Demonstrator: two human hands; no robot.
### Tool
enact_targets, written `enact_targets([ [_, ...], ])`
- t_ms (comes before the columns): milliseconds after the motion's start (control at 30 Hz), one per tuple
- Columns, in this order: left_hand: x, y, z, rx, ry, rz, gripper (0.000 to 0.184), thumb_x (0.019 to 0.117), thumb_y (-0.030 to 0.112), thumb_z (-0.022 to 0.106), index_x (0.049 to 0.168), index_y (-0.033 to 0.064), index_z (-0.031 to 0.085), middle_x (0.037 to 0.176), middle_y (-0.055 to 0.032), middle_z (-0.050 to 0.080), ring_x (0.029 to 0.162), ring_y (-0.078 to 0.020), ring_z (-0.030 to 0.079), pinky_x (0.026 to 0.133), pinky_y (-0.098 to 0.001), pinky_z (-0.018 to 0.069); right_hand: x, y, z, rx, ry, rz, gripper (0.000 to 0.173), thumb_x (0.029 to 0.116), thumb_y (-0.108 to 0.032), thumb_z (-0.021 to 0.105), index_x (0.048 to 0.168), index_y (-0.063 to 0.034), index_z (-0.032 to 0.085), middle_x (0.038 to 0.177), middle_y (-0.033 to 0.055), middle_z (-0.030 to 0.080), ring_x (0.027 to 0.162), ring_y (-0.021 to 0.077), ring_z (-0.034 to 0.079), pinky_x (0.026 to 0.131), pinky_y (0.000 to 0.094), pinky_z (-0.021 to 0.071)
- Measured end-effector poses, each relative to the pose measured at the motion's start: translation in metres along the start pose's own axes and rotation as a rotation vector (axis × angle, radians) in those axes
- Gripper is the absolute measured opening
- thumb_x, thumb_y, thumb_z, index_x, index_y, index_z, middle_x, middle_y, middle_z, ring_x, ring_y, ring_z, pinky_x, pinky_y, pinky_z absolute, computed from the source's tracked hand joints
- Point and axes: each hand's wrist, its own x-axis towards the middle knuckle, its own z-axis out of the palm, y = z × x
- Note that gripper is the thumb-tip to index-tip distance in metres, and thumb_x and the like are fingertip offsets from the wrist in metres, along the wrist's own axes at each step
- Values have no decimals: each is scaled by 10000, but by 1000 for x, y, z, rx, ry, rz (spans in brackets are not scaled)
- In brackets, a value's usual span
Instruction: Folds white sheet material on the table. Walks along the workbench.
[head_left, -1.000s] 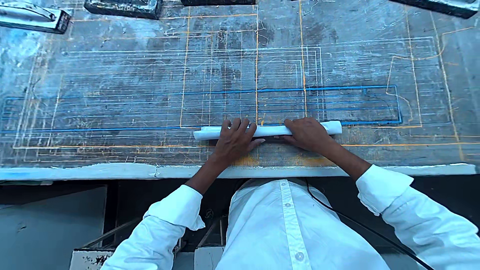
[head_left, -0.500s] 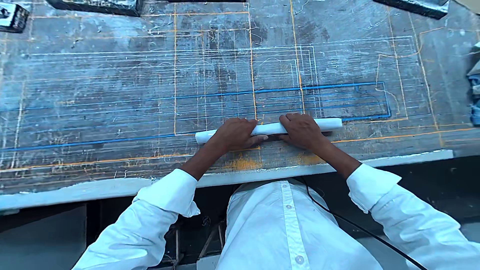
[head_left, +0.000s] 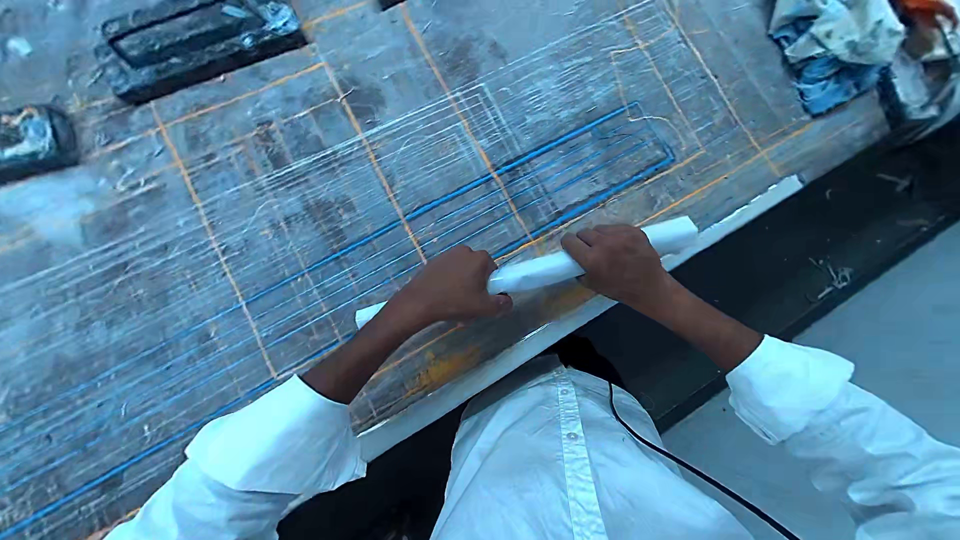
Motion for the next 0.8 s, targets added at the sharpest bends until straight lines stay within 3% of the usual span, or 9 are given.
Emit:
enact_targets([
  [67, 11, 30, -5, 121, 47, 19, 372, 907, 417, 739, 828, 60, 669, 723, -114, 626, 719, -316, 640, 632, -546, 495, -23, 17, -3, 4, 21, 76, 274, 687, -67, 847, 894, -9, 677, 693, 156, 643, 640, 352, 683, 528, 481, 516],
  [167, 32, 82, 7, 431, 342, 106, 349, 877, 241, 779, 1060, -35, 669, 953, -220, 665, 904, -423, 678, 723, -556, 540, -59, 53, -17, 120, -113, 260, 265, 760, -166, 838, 904, -9, 682, 722, 177, 666, 677, 380, 690, 572, 530, 511],
  [267, 65, 137, 6, 561, 389, 177, 263, 872, 193, 772, 982, -22, 667, 855, -194, 671, 787, -384, 698, 644, -518, 539, -105, 96, -29, 140, -113, 334, 284, 751, -177, 853, 898, -15, 672, 722, 167, 662, 680, 369, 688, 585, 525, 513],
  [333, 85, 179, 1, 573, 332, 185, 230, 899, 217, 761, 947, 14, 665, 794, -162, 654, 731, -361, 682, 606, -507, 519, -140, 127, -28, 78, 29, 322, 306, 697, -159, 872, 870, -13, 667, 685, 153, 644, 625, 346, 678, 525, 490, 508],
  [500, 147, 290, -9, 556, 114, 132, 219, 906, 262, 748, 890, 53, 682, 749, -145, 657, 765, -361, 682, 647, -539, 521, -203, 180, -21, -34, 350, 410, 328, 703, -87, 847, 990, -11, 709, 780, 159, 680, 691, 347, 689, 569, 473, 537],
  [600, 181, 344, -15, 626, 75, 185, 232, 913, 280, 749, 912, 56, 690, 766, -144, 664, 769, -354, 679, 654, -539, 511, -236, 205, -38, 80, 230, 553, 334, 701, -133, 885, 961, -33, 701, 752, 131, 662, 675, 320, 681, 558, 461, 522],
  [667, 201, 363, -23, 740, 191, 299, 203, 918, 221, 739, 971, 29, 699, 829, -170, 678, 807, -380, 686, 685, -548, 522, -255, 237, -51, 318, -3, 705, 292, 812, -211, 831, 997, -24, 703, 788, 171, 688, 756, 366, 702, 650, 532, 534],
  [733, 225, 382, -37, 853, 215, 337, 198, 922, 217, 718, 917, 25, 672, 798, -164, 667, 784, -369, 687, 680, -530, 513, -274, 271, -60, 523, -183, 777, 296, 883, -320, 782, 1007, -64, 701, 797, 147, 686, 794, 341, 689, 710, 537, 524],
  [800, 247, 409, -47, 910, 93, 291, 252, 919, 284, 701, 830, 53, 649, 739, -134, 650, 750, -345, 679, 639, -517, 496, -291, 294, -64, 581, -250, 788, 294, 895, -362, 764, 988, -92, 695, 785, 111, 673, 786, 300, 676, 709, 509, 514],
])
